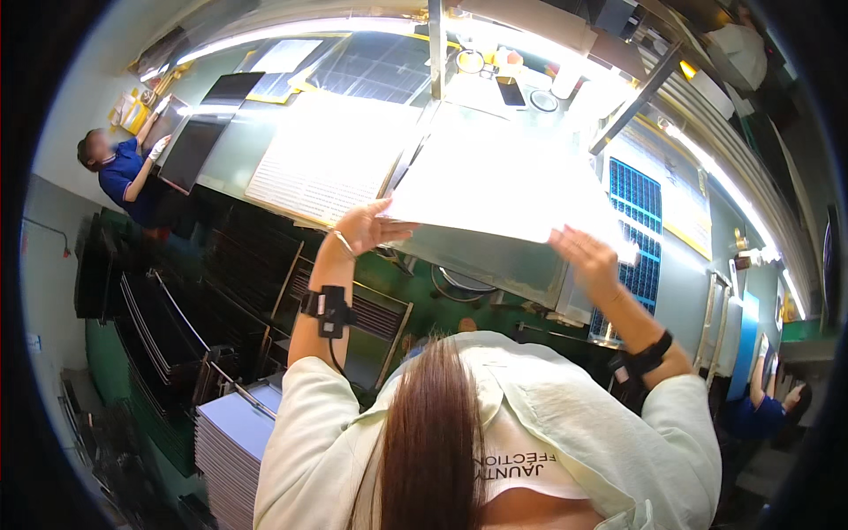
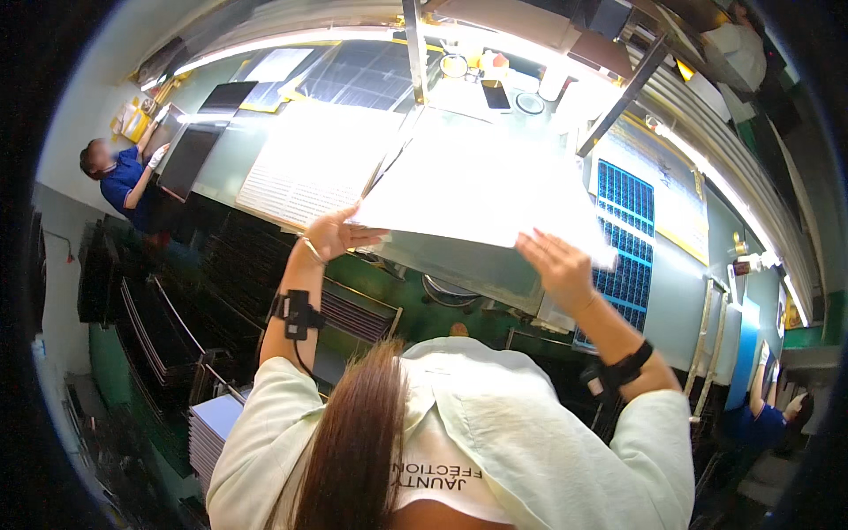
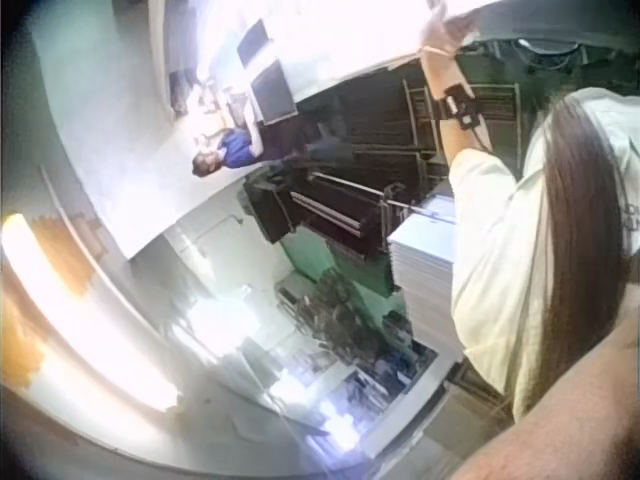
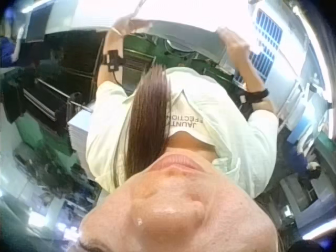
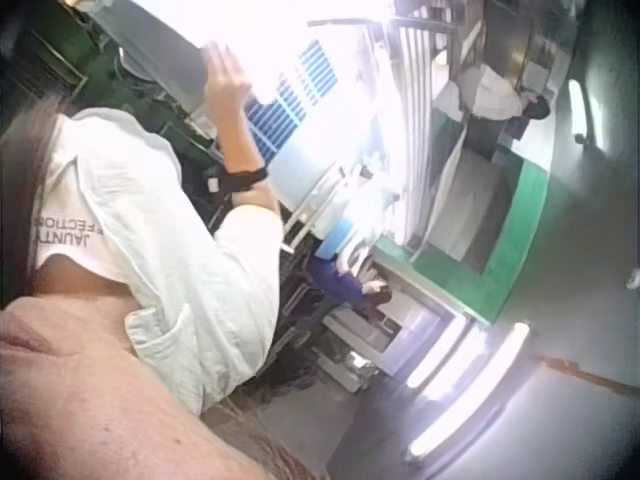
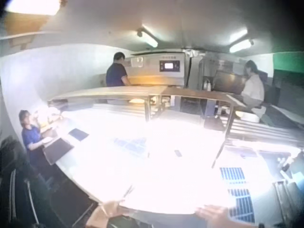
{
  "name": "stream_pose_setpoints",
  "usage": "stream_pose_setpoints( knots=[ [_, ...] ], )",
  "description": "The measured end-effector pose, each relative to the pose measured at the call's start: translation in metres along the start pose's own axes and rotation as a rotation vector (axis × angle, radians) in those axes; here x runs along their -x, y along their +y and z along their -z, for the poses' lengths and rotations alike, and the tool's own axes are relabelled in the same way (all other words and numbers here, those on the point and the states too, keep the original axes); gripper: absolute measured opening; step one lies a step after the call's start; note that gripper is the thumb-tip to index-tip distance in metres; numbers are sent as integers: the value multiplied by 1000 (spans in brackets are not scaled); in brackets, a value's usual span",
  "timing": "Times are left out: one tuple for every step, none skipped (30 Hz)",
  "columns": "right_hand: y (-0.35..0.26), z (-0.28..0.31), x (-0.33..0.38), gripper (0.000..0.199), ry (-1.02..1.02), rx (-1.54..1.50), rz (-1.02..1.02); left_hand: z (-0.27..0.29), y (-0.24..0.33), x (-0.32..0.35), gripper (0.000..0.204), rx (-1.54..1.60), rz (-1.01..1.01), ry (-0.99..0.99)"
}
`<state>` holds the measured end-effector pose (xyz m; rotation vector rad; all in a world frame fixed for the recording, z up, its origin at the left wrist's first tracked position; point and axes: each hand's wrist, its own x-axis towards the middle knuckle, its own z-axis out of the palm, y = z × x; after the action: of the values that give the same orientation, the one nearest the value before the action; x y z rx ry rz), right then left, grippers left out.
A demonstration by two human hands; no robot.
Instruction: Inspecting and sorting various industrial sheets, including solar-cell patterns and solid-colored panels, at an assembly station.
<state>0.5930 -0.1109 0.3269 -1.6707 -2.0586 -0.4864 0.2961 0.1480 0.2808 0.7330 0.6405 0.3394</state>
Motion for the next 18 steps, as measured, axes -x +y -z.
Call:
stream_pose_setpoints(
  knots=[
    [-8,-10,18,19,-48,-93,-65,3,-17,-7,39,17,43,24],
    [-16,-22,35,19,-92,-135,-81,11,-38,-19,32,-86,86,121],
    [-24,-34,51,18,-141,-178,-101,20,-60,-30,27,-188,137,218],
    [-32,-40,62,18,-154,-184,-104,21,-74,-34,24,-154,185,267],
    [-40,-45,71,19,-180,-233,-152,29,-90,-33,25,-193,177,253],
    [-42,-51,73,19,-198,-276,-206,34,-102,-33,26,-113,173,192],
    [-45,-53,71,19,-208,-279,-214,40,-112,-29,27,-29,169,135],
    [-48,-56,70,21,-232,-285,-259,46,-118,-32,27,-25,182,134],
    [-54,-56,72,23,-259,-291,-313,51,-124,-31,30,-100,204,164],
    [-53,-66,79,26,-286,-316,-359,55,-129,-31,34,-176,225,191],
    [-55,-71,81,25,-285,-311,-374,60,-133,-32,34,-174,246,185],
    [-56,-77,81,23,-290,-319,-401,62,-131,-32,37,-175,263,220],
    [-57,-81,80,22,-294,-326,-425,65,-129,-33,40,-175,278,257],
    [-60,-85,78,22,-307,-327,-432,66,-129,-35,44,-200,245,262],
    [-64,-89,72,20,-306,-361,-446,70,-129,-36,44,-190,251,269],
    [-67,-94,65,17,-307,-397,-457,75,-128,-37,45,-164,261,276],
    [-71,-100,55,17,-320,-407,-447,80,-127,-37,46,-136,269,287],
    [-75,-109,43,15,-348,-459,-455,84,-125,-38,42,-229,347,349]
  ],
)
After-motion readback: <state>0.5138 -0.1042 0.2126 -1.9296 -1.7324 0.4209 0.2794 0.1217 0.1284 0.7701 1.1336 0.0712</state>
